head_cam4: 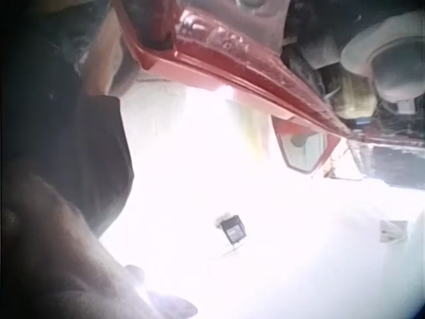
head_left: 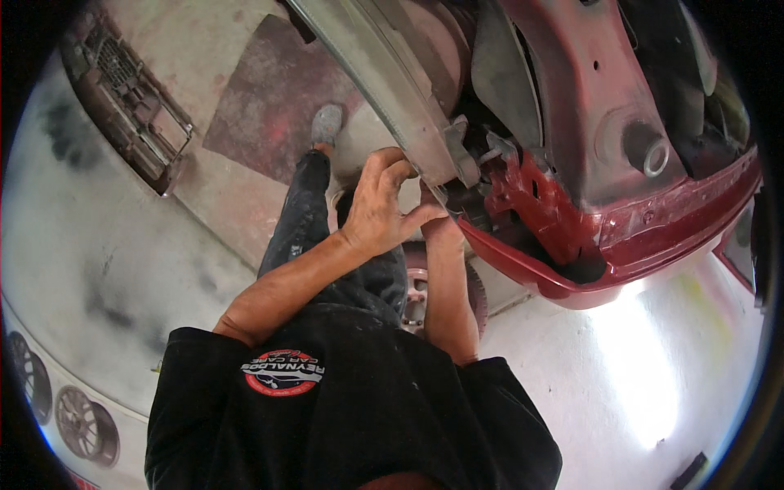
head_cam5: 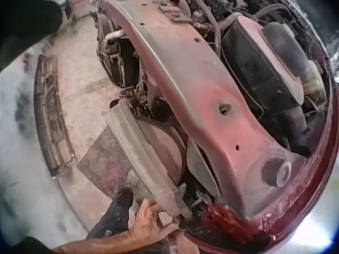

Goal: Installing a headlight housing and chrome trim onto a vehicle fender.

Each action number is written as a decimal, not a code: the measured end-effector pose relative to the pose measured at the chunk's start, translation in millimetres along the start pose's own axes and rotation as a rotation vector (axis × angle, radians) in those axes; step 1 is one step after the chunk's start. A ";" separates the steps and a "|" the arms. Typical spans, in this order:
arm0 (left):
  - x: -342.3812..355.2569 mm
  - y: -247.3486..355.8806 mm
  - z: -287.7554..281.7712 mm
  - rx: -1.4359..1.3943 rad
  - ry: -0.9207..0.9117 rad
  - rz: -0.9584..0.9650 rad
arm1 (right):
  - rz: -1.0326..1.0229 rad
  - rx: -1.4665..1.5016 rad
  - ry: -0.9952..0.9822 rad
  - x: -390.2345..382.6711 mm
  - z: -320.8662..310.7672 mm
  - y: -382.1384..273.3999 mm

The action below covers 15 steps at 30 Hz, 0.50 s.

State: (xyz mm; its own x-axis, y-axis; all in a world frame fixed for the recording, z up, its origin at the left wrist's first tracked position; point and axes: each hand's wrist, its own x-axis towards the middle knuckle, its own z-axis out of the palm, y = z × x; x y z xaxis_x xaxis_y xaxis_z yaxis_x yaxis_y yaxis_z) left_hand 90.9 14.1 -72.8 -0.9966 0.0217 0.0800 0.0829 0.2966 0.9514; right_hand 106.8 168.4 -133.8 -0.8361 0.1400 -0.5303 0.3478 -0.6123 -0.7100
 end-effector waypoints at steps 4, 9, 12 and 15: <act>-6.9 -5.7 5.5 -0.014 0.087 0.055 | 0.014 0.047 -0.049 -10.8 -13.7 -4.0; -14.2 -21.6 15.5 0.032 0.169 0.183 | 0.016 0.117 -0.131 0.3 -37.0 5.6; -14.2 -34.4 21.2 0.074 0.191 0.205 | -0.031 0.177 -0.372 16.1 -59.0 13.9; -11.6 -41.8 35.5 0.120 0.222 0.264 | -0.053 0.109 -0.164 35.4 -101.5 33.3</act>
State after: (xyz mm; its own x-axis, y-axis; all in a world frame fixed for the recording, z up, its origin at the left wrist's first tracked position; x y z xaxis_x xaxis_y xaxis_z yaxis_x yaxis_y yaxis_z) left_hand 98.9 35.3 -124.1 -0.9149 -0.0920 0.3931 0.3227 0.4185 0.8490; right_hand 131.8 232.0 -223.3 -0.9130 0.0507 -0.4049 0.2614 -0.6892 -0.6758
